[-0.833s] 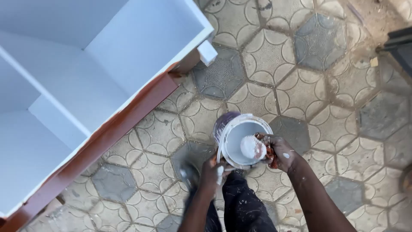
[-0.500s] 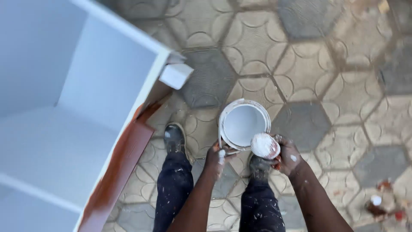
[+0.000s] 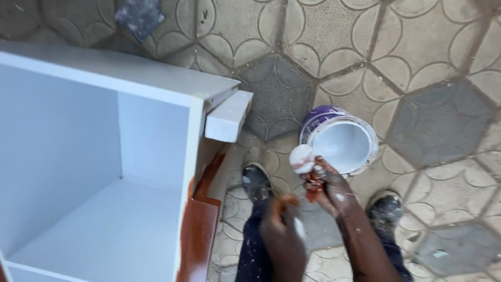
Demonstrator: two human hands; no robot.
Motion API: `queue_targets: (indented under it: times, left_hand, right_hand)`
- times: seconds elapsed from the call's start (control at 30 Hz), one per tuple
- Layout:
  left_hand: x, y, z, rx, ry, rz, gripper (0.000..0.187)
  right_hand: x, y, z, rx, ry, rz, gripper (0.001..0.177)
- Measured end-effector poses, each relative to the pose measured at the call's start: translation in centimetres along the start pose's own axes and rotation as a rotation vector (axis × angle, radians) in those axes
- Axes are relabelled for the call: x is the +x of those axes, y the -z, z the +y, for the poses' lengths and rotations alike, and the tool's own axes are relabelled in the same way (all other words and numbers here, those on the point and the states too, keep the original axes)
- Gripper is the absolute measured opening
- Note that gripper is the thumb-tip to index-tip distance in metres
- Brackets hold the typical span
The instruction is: Applying white paint to the interior and edges of a wooden cabinet using a cloth applicator.
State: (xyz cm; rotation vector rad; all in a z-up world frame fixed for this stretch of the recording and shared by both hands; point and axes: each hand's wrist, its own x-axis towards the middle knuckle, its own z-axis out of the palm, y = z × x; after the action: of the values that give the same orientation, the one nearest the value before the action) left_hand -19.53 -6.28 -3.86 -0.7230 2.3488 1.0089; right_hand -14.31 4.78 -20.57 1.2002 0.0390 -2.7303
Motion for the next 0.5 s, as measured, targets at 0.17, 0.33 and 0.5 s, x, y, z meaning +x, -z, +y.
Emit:
queue_targets:
  times: [0.17, 0.33, 0.5]
  left_hand:
    - [-1.4, -1.1, 6.5, -0.194, -0.597, -0.445, 0.016]
    - [1.0, -2.6, 5.0, -0.175, -0.71, -0.41, 0.021]
    - [2.4, -2.3, 4.8, -0.065, -0.647, -0.39, 0.025]
  right_hand:
    - [6.7, -9.1, 8.3, -0.226, 0.054, 0.106, 0.05]
    - [11.8, -12.6, 14.2, -1.138, 0.345, 0.438, 0.02]
    - [9.8, -16.4, 14.1, -0.906, 0.576, 0.32, 0.029]
